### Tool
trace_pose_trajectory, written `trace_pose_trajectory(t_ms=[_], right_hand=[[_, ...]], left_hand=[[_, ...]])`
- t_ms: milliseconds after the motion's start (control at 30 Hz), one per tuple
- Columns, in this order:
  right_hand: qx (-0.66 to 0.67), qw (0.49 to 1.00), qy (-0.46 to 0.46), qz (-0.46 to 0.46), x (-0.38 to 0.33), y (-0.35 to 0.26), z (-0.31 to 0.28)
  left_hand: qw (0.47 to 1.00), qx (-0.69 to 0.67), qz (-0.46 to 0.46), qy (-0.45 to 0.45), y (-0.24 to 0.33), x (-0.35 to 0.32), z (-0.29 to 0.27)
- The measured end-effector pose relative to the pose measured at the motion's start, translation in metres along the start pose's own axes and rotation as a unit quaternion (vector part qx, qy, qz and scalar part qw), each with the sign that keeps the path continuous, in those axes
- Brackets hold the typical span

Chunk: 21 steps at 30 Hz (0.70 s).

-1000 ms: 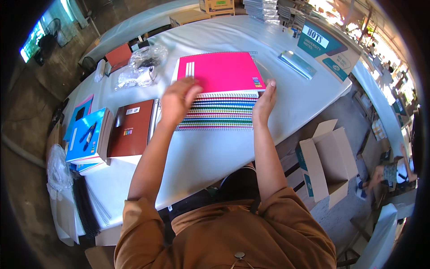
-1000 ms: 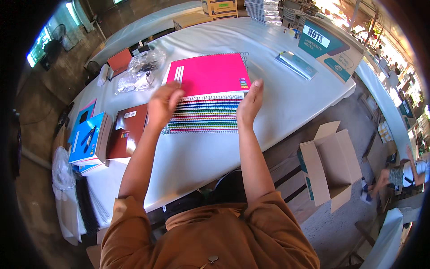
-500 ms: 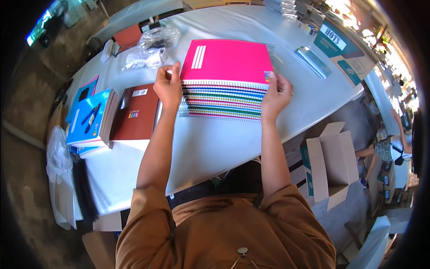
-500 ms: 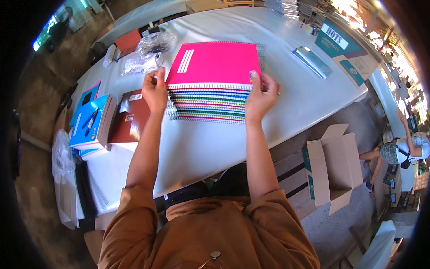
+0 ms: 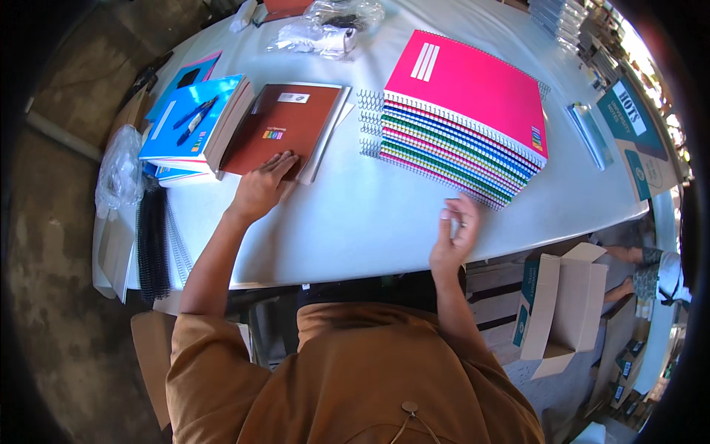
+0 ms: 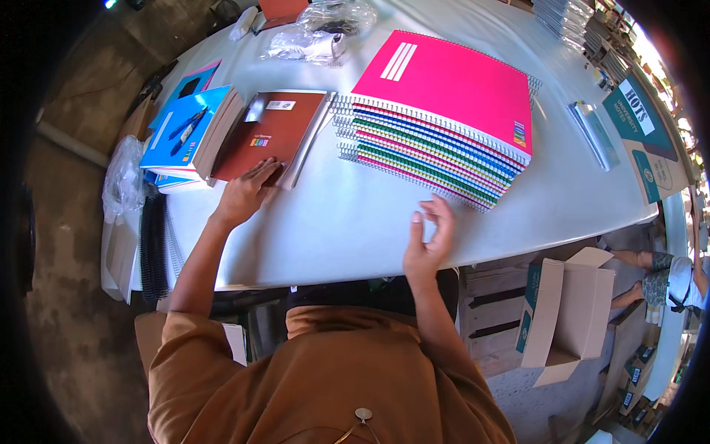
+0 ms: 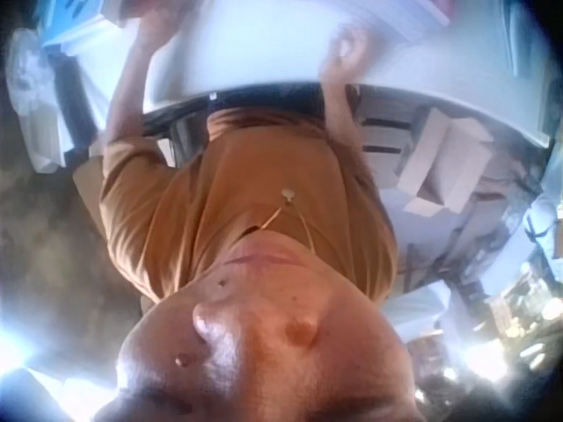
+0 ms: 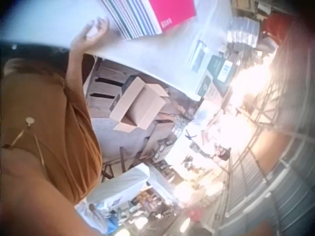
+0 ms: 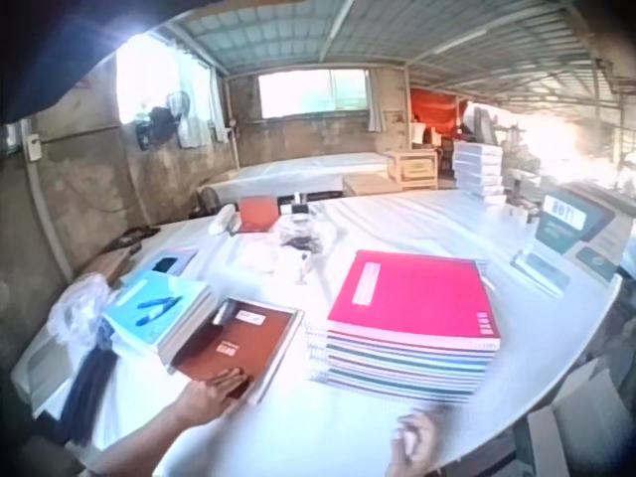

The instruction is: The person organizes spiral notebooks on a table by flipping through the pages and stacking them by cover color.

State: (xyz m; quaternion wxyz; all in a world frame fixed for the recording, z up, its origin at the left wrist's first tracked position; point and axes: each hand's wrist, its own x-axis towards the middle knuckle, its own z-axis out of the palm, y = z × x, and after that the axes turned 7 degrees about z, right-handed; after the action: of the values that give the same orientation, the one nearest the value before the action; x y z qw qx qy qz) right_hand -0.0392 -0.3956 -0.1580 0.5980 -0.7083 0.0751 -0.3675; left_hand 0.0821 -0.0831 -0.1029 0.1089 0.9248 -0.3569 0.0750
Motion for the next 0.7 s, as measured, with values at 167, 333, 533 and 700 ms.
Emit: trace_pose_trajectory(t_ms=[167,333,533,700], right_hand=[[-0.002,0.989,-0.125,0.083,0.006,-0.001,-0.001],[0.107,0.930,-0.235,0.260,0.012,-0.019,-0.018],[0.466,0.370,-0.464,0.657,-0.006,-0.065,0.012],[0.310,0.589,-0.451,0.595,0.007,-0.101,0.024]], left_hand=[[0.976,-0.158,-0.139,-0.048,-0.029,-0.009,-0.022],[0.950,-0.211,-0.131,0.188,0.011,-0.038,-0.080],[0.859,-0.364,0.133,0.333,0.101,-0.110,-0.143],[0.796,-0.437,0.358,0.215,0.090,-0.104,-0.153]])
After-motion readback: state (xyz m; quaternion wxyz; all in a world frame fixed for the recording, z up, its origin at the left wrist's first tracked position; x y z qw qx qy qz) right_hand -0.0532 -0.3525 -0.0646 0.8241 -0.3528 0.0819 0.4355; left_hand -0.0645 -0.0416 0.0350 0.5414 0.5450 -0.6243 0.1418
